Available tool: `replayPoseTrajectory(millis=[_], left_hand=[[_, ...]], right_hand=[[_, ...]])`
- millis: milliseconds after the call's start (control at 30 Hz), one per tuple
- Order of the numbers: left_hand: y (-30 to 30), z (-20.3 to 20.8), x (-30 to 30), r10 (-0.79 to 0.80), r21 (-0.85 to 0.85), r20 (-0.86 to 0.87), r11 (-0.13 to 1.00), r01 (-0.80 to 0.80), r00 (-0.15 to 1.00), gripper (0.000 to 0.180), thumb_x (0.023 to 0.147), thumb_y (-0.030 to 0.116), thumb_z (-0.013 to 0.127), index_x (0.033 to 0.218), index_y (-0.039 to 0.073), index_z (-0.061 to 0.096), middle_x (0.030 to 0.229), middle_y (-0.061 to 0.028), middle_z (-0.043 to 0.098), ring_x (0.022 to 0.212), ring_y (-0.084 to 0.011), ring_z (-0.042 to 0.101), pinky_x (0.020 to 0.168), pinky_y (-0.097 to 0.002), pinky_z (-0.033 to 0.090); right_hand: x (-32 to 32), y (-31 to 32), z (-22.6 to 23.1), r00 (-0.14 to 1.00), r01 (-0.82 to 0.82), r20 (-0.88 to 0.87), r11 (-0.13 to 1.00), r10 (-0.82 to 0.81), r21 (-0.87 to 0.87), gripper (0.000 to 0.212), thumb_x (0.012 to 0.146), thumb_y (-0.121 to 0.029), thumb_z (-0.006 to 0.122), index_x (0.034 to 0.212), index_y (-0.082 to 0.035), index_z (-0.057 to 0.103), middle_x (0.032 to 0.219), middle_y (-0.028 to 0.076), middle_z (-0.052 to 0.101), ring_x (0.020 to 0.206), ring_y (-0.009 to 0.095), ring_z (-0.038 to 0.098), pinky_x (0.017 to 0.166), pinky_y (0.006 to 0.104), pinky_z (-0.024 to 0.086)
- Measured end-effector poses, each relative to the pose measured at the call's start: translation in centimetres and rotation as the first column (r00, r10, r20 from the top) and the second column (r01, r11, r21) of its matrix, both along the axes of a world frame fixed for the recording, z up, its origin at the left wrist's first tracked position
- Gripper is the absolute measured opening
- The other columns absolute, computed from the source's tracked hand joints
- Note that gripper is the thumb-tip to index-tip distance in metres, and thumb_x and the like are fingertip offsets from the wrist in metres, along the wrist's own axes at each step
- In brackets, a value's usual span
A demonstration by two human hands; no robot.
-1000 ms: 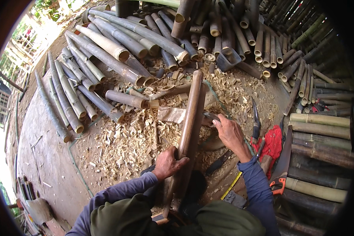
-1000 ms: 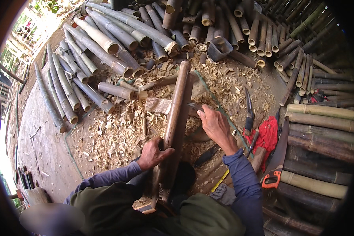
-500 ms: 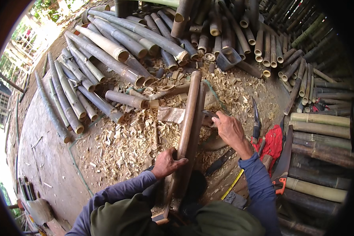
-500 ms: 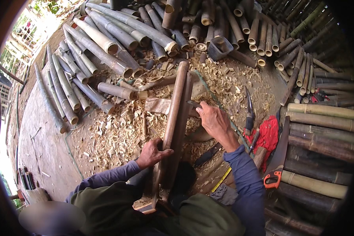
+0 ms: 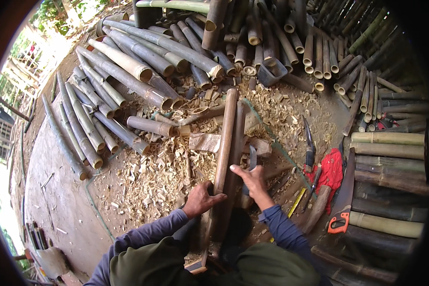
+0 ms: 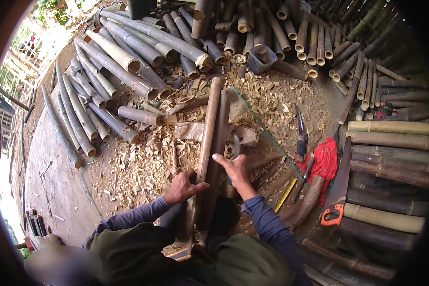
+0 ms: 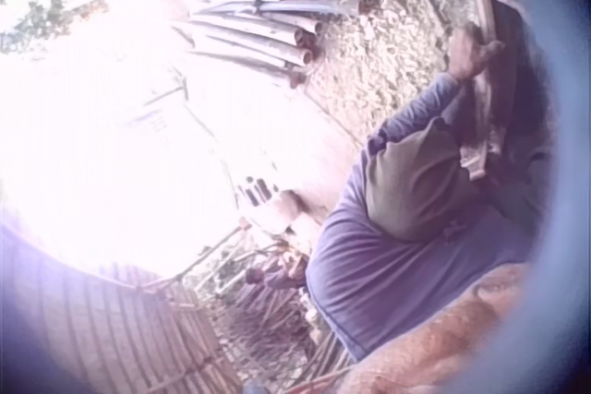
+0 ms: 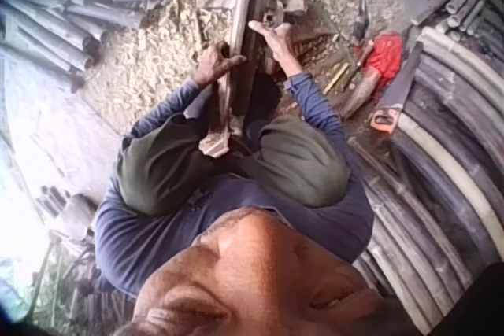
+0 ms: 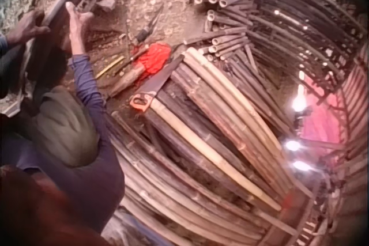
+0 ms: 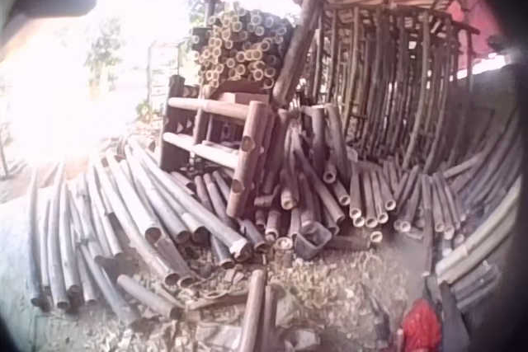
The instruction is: The person sits on the ground in a workshop and uses a wooden mallet to hammer bamboo pieces together, creating joints. They also use a knife to shave and smooth the ends of the bamboo segments. The person repeatedly assembles and disassembles the bamboo structure to test the fit of the joints.
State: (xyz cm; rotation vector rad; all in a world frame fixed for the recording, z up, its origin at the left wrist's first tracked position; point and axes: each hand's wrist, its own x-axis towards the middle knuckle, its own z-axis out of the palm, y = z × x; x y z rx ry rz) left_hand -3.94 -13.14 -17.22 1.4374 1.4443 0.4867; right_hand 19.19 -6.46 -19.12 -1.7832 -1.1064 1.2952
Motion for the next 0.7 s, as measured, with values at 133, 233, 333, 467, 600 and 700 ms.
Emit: replayPoseTrajectory(millis=[133, 233, 333, 467, 600, 700], left_hand=[[0.4, 0.7, 0.1, -0.034, -0.011, -0.127, 0.999, 0.033, 0.991, 0.069, 0.080, 0.060, 0.088, 0.104, -0.002, 0.071, 0.093, -0.0278, 0.075, 0.089, -0.0444, 0.074, 0.082, -0.0533, 0.057], [0.9, 0.9, 0.3, -0.008, 0.017, -0.127, 1.000, 0.010, 0.992, 0.069, 0.079, 0.060, 0.088, 0.103, -0.002, 0.071, 0.092, -0.0279, 0.075, 0.088, -0.0445, 0.075, 0.081, -0.0537, 0.058], [1.8, 1.4, 0.9, -0.016, -0.008, -0.184, 1.000, 0.015, 0.983, 0.068, 0.079, 0.059, 0.088, 0.102, -0.002, 0.069, 0.092, -0.0280, 0.074, 0.088, -0.0446, 0.075, 0.080, -0.0541, 0.058], [1.3, 0.4, 0.8, 0.009, 0.043, -0.255, 0.999, 0.002, 0.967, 0.068, 0.080, 0.060, 0.087, 0.102, -0.001, 0.066, 0.091, -0.0277, 0.074, 0.089, -0.0445, 0.075, 0.080, -0.0545, 0.058], [0.9, 0.1, 1.2, 0.005, -0.014, -0.288, 1.000, -0.009, 0.957, 0.069, 0.079, 0.062, 0.087, 0.100, 0.000, 0.064, 0.094, -0.0272, 0.074, 0.092, -0.0437, 0.075, 0.081, -0.0551, 0.057], [1.1, 0.1, 1.1, 0.003, -0.015, -0.289, 1.000, -0.008, 0.957, 0.072, 0.078, 0.064, 0.087, 0.099, 0.000, 0.063, 0.096, -0.0267, 0.074, 0.093, -0.0433, 0.074, 0.082, -0.0548, 0.057]], right_hand=[[-2.2, -0.8, -2.5, 0.995, 0.094, 0.013, 0.995, -0.094, -0.016, 0.054, 0.074, -0.039, 0.097, 0.058, -0.001, 0.061, 0.063, -0.003, 0.053, 0.057, 0.011, 0.048, 0.049, 0.0402, 0.041], [-1.8, 0.8, -3.3, 0.998, 0.060, 0.014, 0.997, -0.060, -0.039, 0.054, 0.073, -0.039, 0.097, 0.062, 0.002, 0.065, 0.064, -0.002, 0.056, 0.058, 0.012, 0.051, 0.050, 0.0394, 0.044], [-1.1, 2.0, -3.3, 0.998, -0.008, -0.059, 0.997, 0.004, -0.080, 0.054, 0.075, -0.038, 0.095, 0.093, 0.007, 0.071, 0.092, 0.010, 0.069, 0.081, 0.017, 0.064, 0.070, 0.0421, 0.054], [-2.1, 1.4, 0.4, 0.981, 0.075, -0.184, 0.994, -0.060, 0.075, 0.092, 0.092, -0.034, 0.076, 0.157, 0.012, 0.030, 0.150, 0.027, 0.050, 0.134, 0.030, 0.052, 0.114, 0.0502, 0.041], [1.8, 2.7, 2.3, 0.982, -0.149, 0.157, 0.947, 0.107, 0.285, 0.046, 0.111, -0.029, 0.056, 0.143, 0.003, 0.049, 0.103, 0.022, 0.067, 0.090, 0.033, 0.069, 0.078, 0.0484, 0.054], [2.7, 5.7, 7.6, 0.806, -0.497, 0.548, 0.760, 0.224, 0.420, 0.029, 0.112, -0.029, 0.059, 0.121, -0.001, 0.059, 0.085, 0.024, 0.070, 0.075, 0.040, 0.072, 0.065, 0.0505, 0.053]])
